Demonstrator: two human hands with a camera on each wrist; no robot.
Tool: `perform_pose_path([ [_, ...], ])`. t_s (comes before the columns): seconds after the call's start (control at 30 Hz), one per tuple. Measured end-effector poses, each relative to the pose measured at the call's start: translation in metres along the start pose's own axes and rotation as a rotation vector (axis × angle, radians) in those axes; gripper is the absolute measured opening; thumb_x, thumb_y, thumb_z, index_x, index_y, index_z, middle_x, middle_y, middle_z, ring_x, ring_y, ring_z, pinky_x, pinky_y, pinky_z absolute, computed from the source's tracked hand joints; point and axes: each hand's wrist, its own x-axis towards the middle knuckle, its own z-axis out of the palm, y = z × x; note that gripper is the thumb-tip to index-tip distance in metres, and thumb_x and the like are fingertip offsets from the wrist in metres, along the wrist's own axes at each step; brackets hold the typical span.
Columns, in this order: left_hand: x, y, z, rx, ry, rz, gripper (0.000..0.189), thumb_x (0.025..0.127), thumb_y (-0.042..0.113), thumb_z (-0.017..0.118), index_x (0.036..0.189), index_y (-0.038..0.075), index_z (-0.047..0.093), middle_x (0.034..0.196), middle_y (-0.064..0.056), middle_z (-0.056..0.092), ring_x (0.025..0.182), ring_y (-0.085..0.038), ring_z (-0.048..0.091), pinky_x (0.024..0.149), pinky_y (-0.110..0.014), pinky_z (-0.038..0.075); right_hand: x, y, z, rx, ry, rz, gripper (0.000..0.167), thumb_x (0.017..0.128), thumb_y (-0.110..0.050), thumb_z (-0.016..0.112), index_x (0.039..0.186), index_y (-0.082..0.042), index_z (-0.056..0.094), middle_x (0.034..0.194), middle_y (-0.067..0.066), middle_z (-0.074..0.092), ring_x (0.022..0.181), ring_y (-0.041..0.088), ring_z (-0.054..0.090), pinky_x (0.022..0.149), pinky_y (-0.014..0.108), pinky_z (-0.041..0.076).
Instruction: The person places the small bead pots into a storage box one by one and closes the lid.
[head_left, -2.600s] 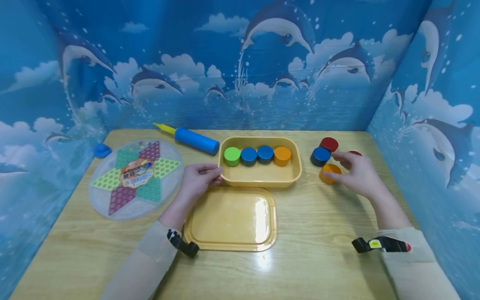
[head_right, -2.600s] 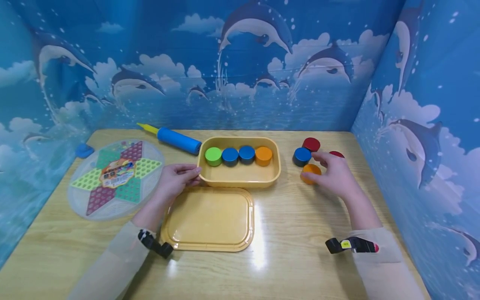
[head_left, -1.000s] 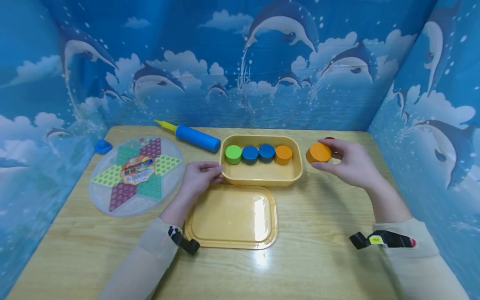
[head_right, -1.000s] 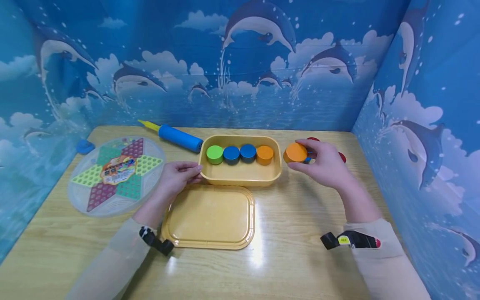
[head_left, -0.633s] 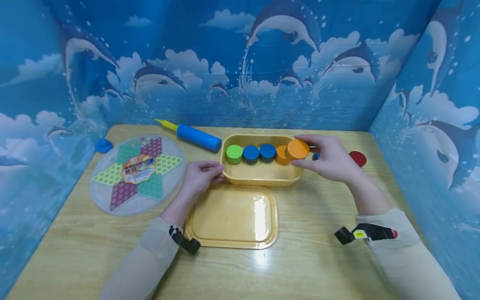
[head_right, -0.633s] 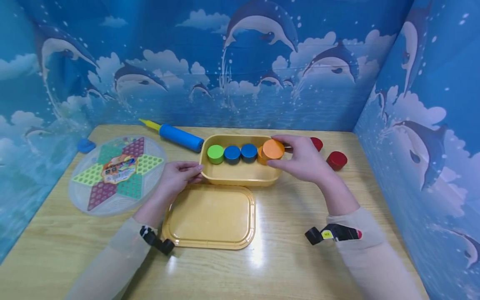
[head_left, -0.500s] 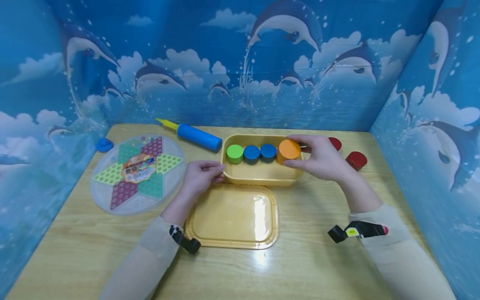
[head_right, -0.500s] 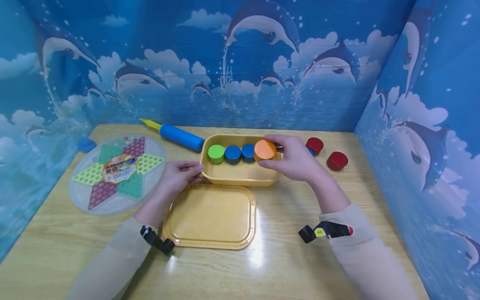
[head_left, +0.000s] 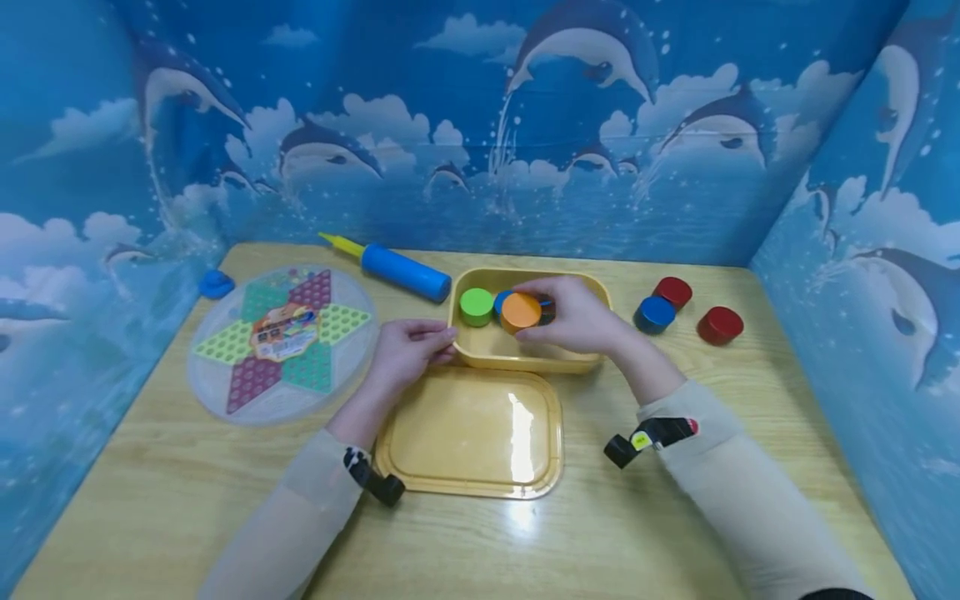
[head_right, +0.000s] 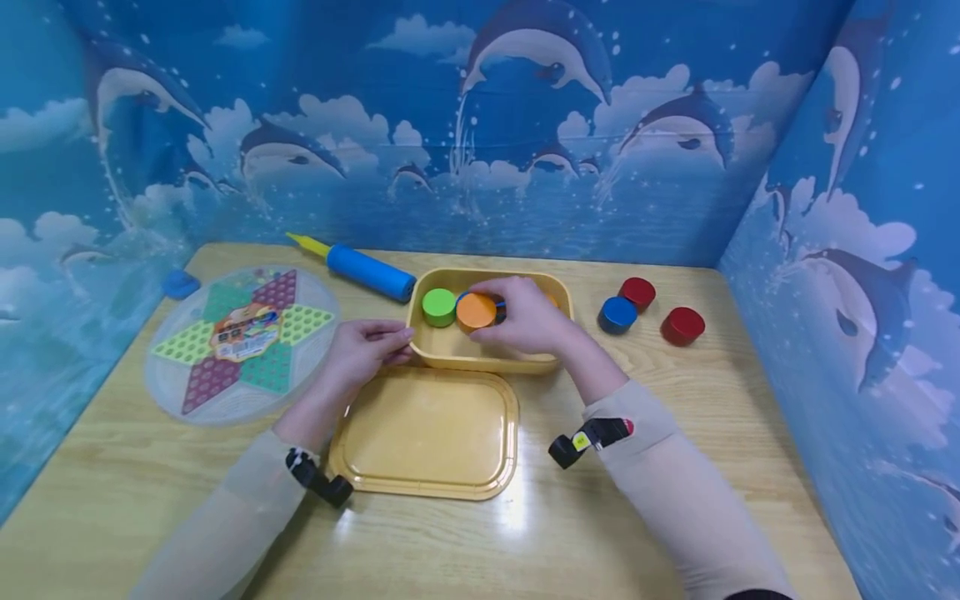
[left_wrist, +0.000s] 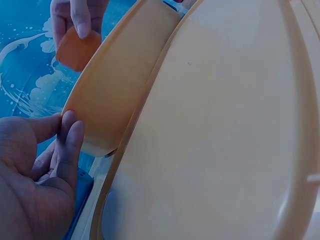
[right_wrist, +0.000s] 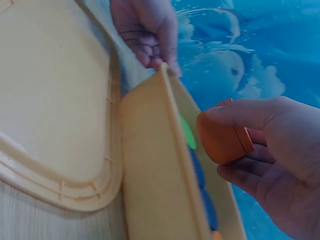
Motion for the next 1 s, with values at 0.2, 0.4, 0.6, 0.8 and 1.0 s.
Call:
perform_pose_path([
  [0.2, 0.001, 0.001, 0.001, 0.014, -0.009, -0.015, 0.028, 0.098, 0.011, 0.079, 0.122, -0.002, 0.073, 0.103, -0.018, 0.076, 0.088, -0.025, 0.077, 0.079, -0.033, 0.067, 0.021, 0.006, 0.017, -0.030, -0.079, -0.007, 0.070, 0.088, -0.023, 0.089, 0.146, 0.001, 0.060, 0.140, 0.012, 0.066, 0.116, 0.023, 0.064, 0.099, 0.045, 0.056],
  [0.4, 0.002, 0.002, 0.000, 0.022, -0.021, -0.024, 0.028, 0.097, 0.015, 0.081, 0.120, 0.001, 0.075, 0.104, -0.017, 0.076, 0.088, -0.025, 0.077, 0.078, -0.034, 0.067, 0.032, 0.004, 0.025, 0.002, -0.131, -0.011, 0.070, 0.089, -0.023, 0.089, 0.148, 0.001, 0.058, 0.141, 0.011, 0.065, 0.114, 0.021, 0.066, 0.097, 0.040, 0.059],
  [0.6, 0.001, 0.004, 0.001, 0.030, -0.016, -0.017, 0.028, 0.097, 0.016, 0.081, 0.120, 0.001, 0.075, 0.104, -0.016, 0.076, 0.088, -0.026, 0.077, 0.078, -0.034, 0.067, 0.037, 0.003, 0.030, -0.012, -0.194, -0.035, 0.066, 0.093, -0.019, 0.085, 0.149, 0.001, 0.057, 0.144, 0.012, 0.062, 0.122, 0.021, 0.063, 0.104, 0.040, 0.056],
  [0.8, 0.002, 0.003, -0.001, 0.053, -0.007, -0.025, 0.029, 0.098, 0.019, 0.080, 0.121, 0.003, 0.075, 0.104, -0.014, 0.076, 0.089, -0.026, 0.077, 0.078, -0.033, 0.067, 0.045, 0.012, 0.040, -0.048, -0.216, -0.061, 0.060, 0.094, -0.015, 0.084, 0.147, 0.002, 0.059, 0.139, 0.013, 0.065, 0.121, 0.022, 0.063, 0.105, 0.038, 0.055],
  [1.0, 0.002, 0.000, -0.002, 0.065, -0.006, -0.029, 0.029, 0.098, 0.020, 0.080, 0.121, 0.004, 0.075, 0.104, -0.014, 0.076, 0.089, -0.026, 0.077, 0.078, -0.032, 0.066, 0.051, 0.014, 0.051, -0.077, -0.212, -0.063, 0.059, 0.094, -0.016, 0.084, 0.146, 0.001, 0.060, 0.134, 0.011, 0.068, 0.113, 0.020, 0.064, 0.099, 0.036, 0.057],
])
